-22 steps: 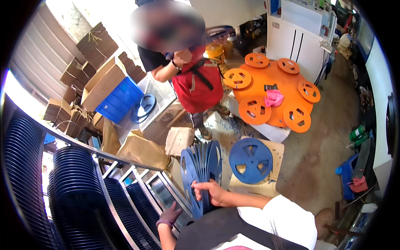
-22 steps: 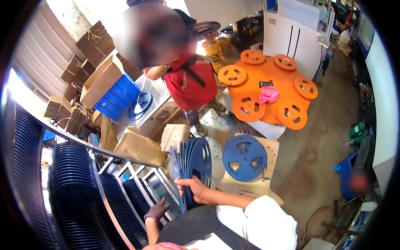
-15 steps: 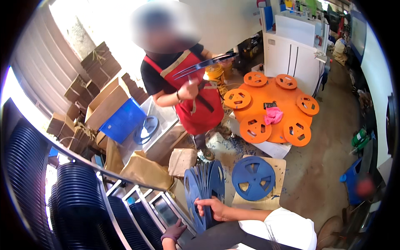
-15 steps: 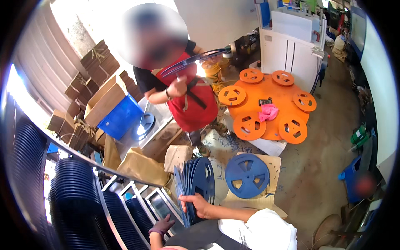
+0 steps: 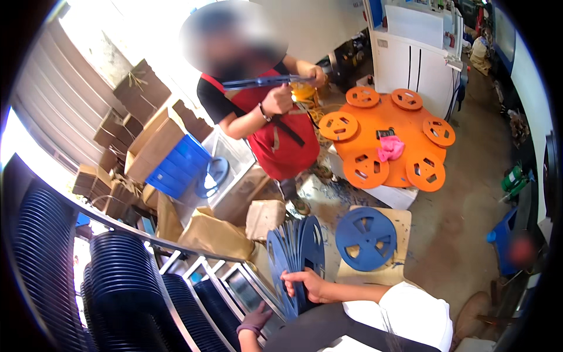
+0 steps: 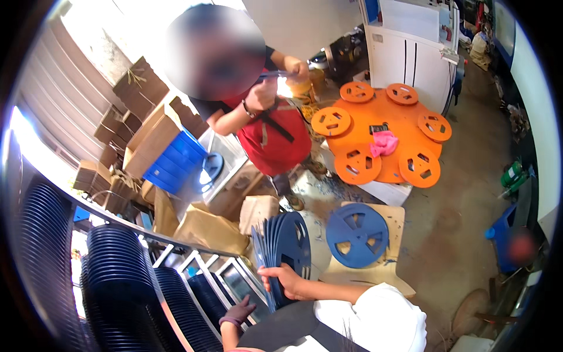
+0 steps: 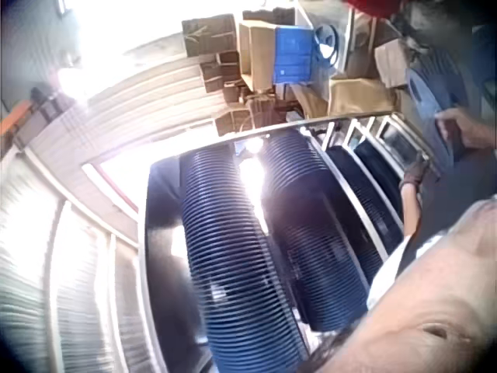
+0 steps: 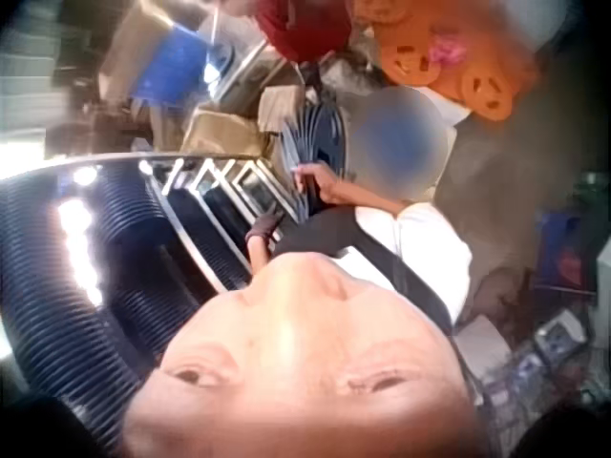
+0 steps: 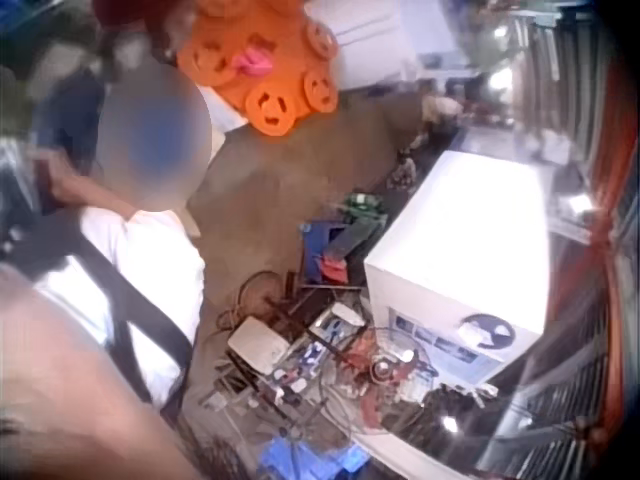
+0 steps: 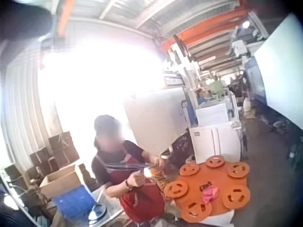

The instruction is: The person repeatedly picks up blue plastic spools from a metal rack and stacks them on a wooden stool. Another person in a red apron is visible nearby, handling similar spools.

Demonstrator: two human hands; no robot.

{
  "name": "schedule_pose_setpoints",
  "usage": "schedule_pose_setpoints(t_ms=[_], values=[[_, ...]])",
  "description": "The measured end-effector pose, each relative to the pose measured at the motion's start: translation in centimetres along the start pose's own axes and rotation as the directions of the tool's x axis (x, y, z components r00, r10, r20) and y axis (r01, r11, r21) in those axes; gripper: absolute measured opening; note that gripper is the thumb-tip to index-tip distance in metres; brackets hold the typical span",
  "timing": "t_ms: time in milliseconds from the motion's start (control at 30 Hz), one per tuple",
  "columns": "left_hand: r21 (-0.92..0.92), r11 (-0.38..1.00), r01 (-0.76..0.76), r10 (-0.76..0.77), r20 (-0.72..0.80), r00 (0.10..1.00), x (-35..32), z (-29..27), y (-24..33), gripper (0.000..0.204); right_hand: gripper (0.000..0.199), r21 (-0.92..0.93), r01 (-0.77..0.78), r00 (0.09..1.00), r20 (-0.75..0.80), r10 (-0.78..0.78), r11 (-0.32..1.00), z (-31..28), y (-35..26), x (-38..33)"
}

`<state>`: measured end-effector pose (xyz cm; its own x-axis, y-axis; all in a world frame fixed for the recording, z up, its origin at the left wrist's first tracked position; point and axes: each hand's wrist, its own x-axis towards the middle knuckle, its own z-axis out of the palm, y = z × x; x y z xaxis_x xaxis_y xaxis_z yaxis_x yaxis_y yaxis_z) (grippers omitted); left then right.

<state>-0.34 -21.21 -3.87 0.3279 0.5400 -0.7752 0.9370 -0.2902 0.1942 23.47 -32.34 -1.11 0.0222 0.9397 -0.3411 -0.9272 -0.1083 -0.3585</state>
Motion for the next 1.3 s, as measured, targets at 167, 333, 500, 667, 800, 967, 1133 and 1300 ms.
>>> schedule_pose_setpoints(t_ms=[167,333,500,667,800,967,1133,1300], values=[[-0.017,1.0,-0.006,0.006,-0.02,1.0,0.1,-0.3,0.0,0.076,0.011,-0.003,-0.032,0.999,0.004,0.032,0.999,0.4,-0.3,0.3],[-0.021,1.0,-0.019,0.018,-0.054,0.998,0.6,-0.1,0.0,0.074,0.011,-0.019,0.008,1.0,0.006,-0.008,1.0,-0.3,0.1,1.0],[0.029,0.999,-0.017,0.018,-0.044,0.999,1.4,0.3,-0.6,0.074,0.012,-0.014,0.024,1.0,0.021,-0.023,1.0,-0.5,0.3,0.9],[0.029,0.998,-0.063,0.064,-0.034,0.997,1.2,0.0,1.1,0.074,0.015,-0.011,0.019,1.0,0.004,-0.019,1.0,-1.0,0.3,0.7],[-0.028,0.993,-0.11,0.109,-0.047,0.993,1.8,0.5,1.0,0.072,0.018,-0.02,-0.008,0.999,-0.052,0.007,1.0,-0.8,0.0,0.5],[-0.032,0.993,-0.113,0.113,0.016,0.993,2.4,1.2,-0.7,0.079,0.016,-0.009,0.015,1.0,0.017,-0.015,1.0,-0.8,0.1,0.2],[-0.038,0.997,-0.074,0.077,0.09,0.993,2.5,0.8,-1.3,0.077,0.02,-0.035,-0.061,0.997,0.049,0.063,0.998,-0.4,0.1,1.0],[-0.154,0.978,-0.142,0.143,-0.005,0.99,3.1,1.5,-2.5,0.064,0.026,-0.07,-0.085,0.992,0.089,0.092,0.994,-0.3,0.1,1.5]])
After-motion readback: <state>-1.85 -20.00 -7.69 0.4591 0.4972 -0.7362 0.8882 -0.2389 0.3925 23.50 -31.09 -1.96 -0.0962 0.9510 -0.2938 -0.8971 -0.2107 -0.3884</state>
